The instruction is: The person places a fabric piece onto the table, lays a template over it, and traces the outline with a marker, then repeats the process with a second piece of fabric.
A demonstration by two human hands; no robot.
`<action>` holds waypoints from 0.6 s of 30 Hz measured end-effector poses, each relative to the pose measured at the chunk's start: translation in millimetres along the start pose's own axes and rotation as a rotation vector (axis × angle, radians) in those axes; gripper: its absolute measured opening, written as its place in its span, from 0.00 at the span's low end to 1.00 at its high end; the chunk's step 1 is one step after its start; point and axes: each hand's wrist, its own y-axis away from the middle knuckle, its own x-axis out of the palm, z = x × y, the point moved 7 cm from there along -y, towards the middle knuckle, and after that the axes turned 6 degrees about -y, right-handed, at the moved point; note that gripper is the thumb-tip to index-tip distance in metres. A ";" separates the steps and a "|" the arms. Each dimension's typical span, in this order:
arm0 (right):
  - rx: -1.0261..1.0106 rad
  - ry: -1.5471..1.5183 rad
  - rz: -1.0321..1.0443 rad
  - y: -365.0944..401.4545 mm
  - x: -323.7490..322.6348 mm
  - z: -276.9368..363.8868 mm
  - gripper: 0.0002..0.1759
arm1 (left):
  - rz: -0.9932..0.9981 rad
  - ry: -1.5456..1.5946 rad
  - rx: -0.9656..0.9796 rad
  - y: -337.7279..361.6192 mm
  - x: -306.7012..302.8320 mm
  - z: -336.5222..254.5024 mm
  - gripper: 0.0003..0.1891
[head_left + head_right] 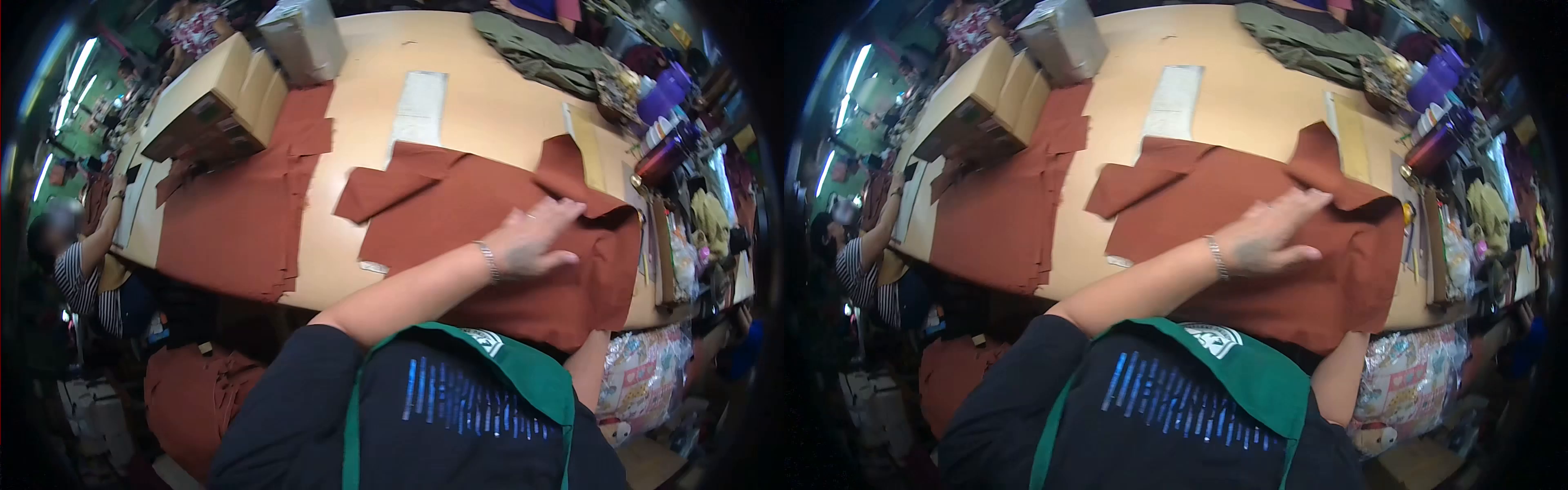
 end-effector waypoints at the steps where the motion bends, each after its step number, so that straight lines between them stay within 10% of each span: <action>1: 0.034 0.021 0.024 -1.0 -4.5 -1.4 0.20 | 0.032 -0.211 -0.066 11.7 -8.1 5.6 0.30; 5: 0.096 0.157 0.094 -4.6 -33.5 12.9 0.20 | -0.375 -0.550 -0.278 93.8 -56.1 73.6 0.28; 9: 0.137 0.233 0.154 -11.8 -69.1 22.8 0.21 | -0.304 -0.860 -0.699 177.7 -62.7 114.9 0.38; 12: 0.285 -0.268 0.082 -6.5 -71.6 22.4 0.21 | -0.312 -0.897 -0.761 182.9 -63.1 103.7 0.32; 18: 0.178 0.580 0.091 3.8 -53.8 13.3 0.16 | -0.313 -0.676 -0.787 160.6 -63.8 109.1 0.13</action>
